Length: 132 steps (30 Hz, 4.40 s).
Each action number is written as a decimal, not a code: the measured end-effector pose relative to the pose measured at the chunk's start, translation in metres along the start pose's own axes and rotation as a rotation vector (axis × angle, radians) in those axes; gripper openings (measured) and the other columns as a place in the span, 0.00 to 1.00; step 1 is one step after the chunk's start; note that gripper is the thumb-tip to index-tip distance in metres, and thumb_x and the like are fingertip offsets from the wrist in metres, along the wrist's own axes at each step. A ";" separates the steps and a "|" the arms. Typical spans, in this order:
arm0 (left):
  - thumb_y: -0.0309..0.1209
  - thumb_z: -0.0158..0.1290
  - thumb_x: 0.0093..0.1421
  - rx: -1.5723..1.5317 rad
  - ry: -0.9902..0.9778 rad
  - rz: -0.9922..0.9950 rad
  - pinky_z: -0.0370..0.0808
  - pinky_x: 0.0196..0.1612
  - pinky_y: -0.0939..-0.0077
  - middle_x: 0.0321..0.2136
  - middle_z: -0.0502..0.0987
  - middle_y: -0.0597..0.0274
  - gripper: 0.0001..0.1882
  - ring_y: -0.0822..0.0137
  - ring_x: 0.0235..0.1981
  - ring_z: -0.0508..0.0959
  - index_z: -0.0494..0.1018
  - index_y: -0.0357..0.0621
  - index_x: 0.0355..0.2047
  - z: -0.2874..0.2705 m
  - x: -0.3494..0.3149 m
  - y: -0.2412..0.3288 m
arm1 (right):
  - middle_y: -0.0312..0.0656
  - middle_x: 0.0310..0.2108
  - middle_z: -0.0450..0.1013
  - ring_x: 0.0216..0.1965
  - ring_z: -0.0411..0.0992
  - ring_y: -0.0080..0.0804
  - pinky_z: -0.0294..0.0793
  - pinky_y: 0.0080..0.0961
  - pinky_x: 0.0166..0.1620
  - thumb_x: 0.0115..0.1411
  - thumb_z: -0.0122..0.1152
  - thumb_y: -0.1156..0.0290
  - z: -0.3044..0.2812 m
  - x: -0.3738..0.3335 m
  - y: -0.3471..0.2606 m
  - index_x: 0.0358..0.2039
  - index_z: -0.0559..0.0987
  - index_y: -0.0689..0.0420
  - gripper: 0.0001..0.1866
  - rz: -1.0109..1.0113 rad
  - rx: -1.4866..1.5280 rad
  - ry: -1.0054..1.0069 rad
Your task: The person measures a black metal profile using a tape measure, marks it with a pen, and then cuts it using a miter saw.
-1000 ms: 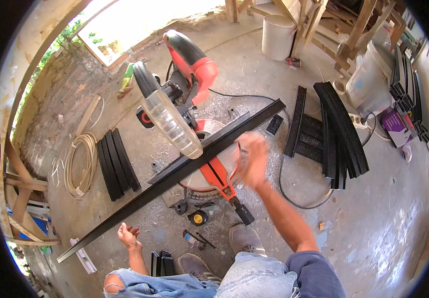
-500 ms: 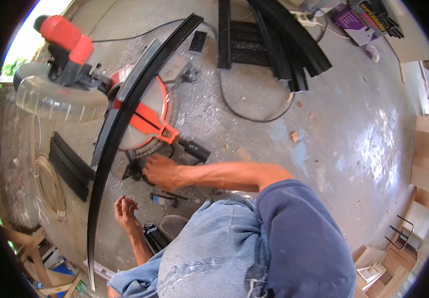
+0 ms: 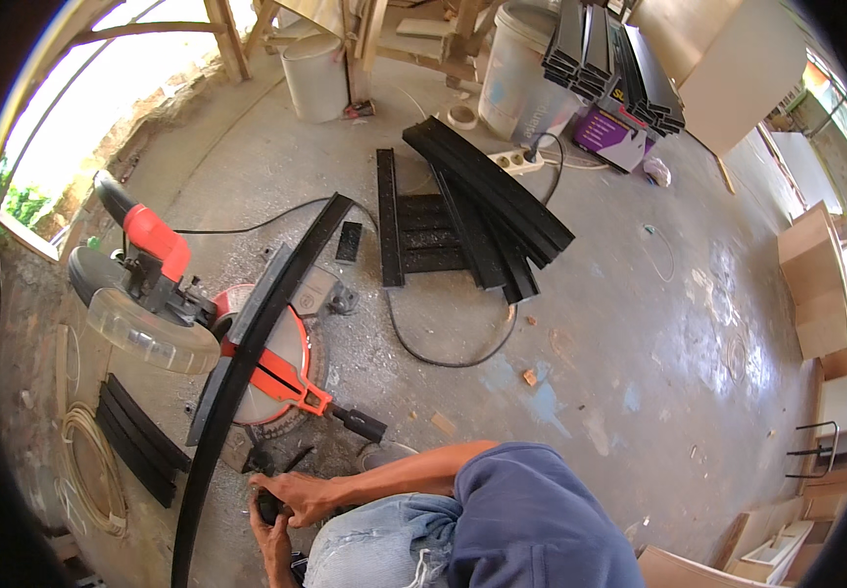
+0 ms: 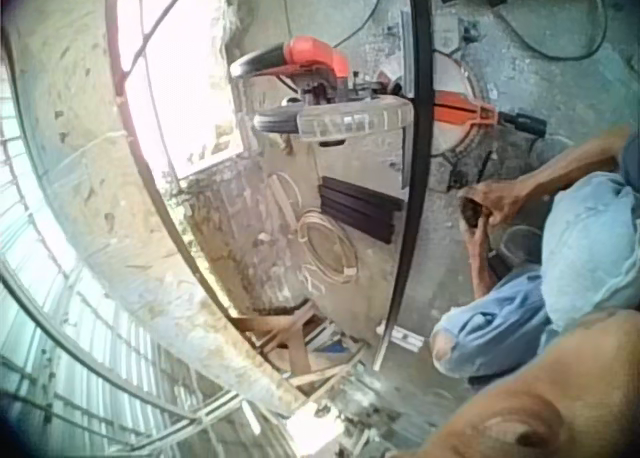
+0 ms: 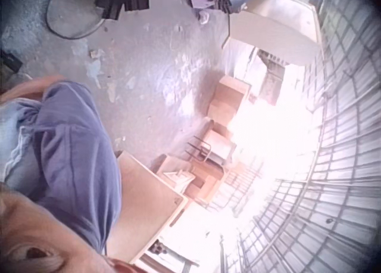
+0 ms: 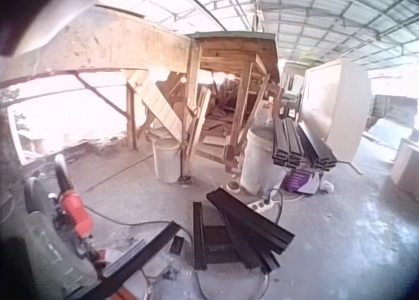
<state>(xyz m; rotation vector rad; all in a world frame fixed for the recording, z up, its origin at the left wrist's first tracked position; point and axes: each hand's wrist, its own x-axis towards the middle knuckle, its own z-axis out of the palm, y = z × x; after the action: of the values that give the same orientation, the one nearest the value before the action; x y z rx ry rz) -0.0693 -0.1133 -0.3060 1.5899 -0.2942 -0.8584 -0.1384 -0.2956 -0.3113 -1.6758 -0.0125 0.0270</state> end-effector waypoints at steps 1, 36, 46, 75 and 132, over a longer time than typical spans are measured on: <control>0.22 0.57 0.57 0.164 -0.014 0.045 0.76 0.50 0.69 0.52 0.73 0.55 0.32 0.64 0.48 0.77 0.62 0.36 0.63 0.001 0.002 0.004 | 0.61 0.39 0.73 0.41 0.75 0.60 0.76 0.45 0.44 0.44 0.69 0.72 0.000 0.004 0.005 0.57 0.65 0.67 0.39 -0.011 -0.004 -0.008; 0.31 0.54 0.66 1.109 0.501 0.288 0.71 0.38 0.61 0.33 0.71 0.52 0.09 0.52 0.34 0.74 0.77 0.38 0.35 -0.129 0.023 0.063 | 0.36 0.27 0.77 0.26 0.74 0.23 0.75 0.22 0.30 0.62 0.68 0.69 -0.438 0.046 0.092 0.36 0.80 0.60 0.08 0.207 0.115 1.351; 0.31 0.55 0.63 1.138 0.573 0.297 0.72 0.39 0.59 0.34 0.72 0.50 0.09 0.50 0.35 0.76 0.78 0.36 0.34 -0.125 0.023 0.058 | 0.39 0.27 0.79 0.24 0.76 0.24 0.75 0.23 0.27 0.62 0.65 0.66 -0.442 0.044 0.102 0.33 0.82 0.61 0.10 0.186 0.149 1.289; 0.34 0.58 0.64 1.089 0.624 0.295 0.75 0.37 0.64 0.35 0.78 0.51 0.11 0.53 0.33 0.80 0.82 0.38 0.37 -0.124 0.028 0.051 | 0.48 0.30 0.76 0.30 0.77 0.50 0.77 0.44 0.33 0.59 0.60 0.68 -0.080 -0.063 0.022 0.37 0.77 0.59 0.09 -0.033 -0.610 -0.091; 0.32 0.58 0.64 1.122 0.625 0.290 0.76 0.39 0.65 0.41 0.79 0.51 0.12 0.57 0.36 0.79 0.83 0.39 0.43 -0.127 0.020 0.038 | 0.36 0.22 0.71 0.25 0.65 0.18 0.69 0.22 0.29 0.58 0.60 0.78 -0.215 0.102 0.012 0.33 0.81 0.65 0.05 -0.004 -0.105 0.124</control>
<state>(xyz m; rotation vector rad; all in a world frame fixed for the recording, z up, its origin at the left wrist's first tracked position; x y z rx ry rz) 0.0399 -0.0395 -0.2805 2.6498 -0.5842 0.1508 -0.0307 -0.5080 -0.3014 -1.7803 0.0773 -0.0813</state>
